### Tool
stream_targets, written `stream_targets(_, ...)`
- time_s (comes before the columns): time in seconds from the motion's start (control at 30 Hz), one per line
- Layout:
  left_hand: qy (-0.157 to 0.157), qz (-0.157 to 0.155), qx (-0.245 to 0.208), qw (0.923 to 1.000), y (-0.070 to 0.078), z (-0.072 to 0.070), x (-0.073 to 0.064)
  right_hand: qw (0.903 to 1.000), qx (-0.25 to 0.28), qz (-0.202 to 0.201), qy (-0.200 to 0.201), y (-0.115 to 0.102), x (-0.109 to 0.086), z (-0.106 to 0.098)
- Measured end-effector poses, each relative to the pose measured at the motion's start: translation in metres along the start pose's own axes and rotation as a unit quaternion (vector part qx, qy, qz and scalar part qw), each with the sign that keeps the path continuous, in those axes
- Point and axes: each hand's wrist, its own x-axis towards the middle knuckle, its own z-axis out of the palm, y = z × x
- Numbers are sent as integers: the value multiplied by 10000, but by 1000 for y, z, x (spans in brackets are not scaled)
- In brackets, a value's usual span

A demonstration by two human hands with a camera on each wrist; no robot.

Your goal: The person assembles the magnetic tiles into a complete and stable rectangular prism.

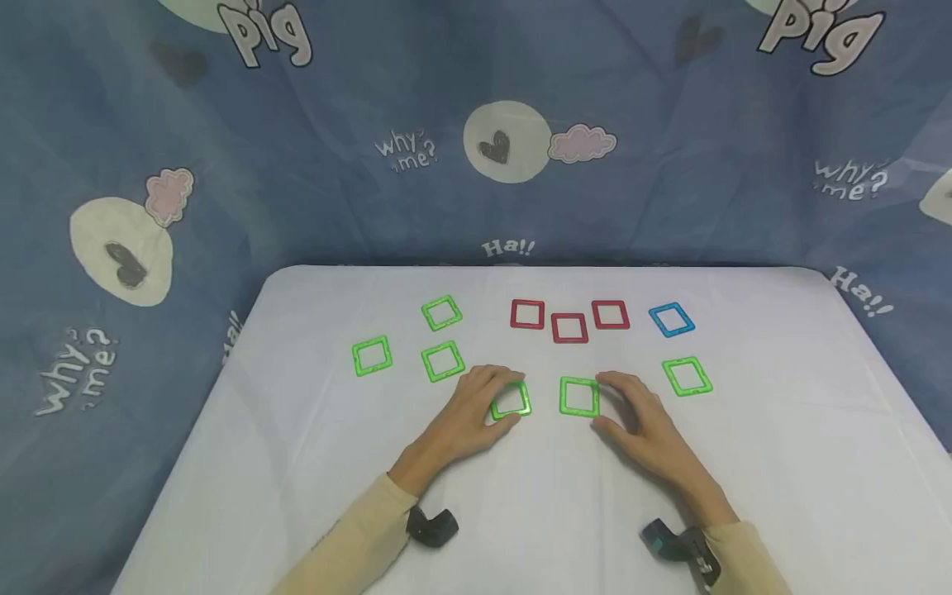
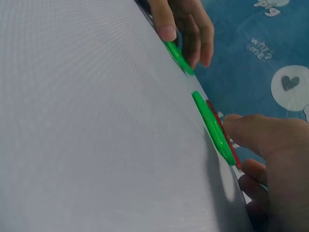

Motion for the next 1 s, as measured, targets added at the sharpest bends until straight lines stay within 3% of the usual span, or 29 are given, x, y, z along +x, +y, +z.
stream_targets(0.3,116,90,-293,9995,1,5,13,9996,-242,-19,133,0,-4,-1)
stream_targets(0.57,-237,220,-500,9982,6,9,32,9995,-324,-23,65,0,1,-1)
stream_targets(1.0,-423,89,-688,9967,8,10,27,9996,-236,-52,110,-2,1,5)
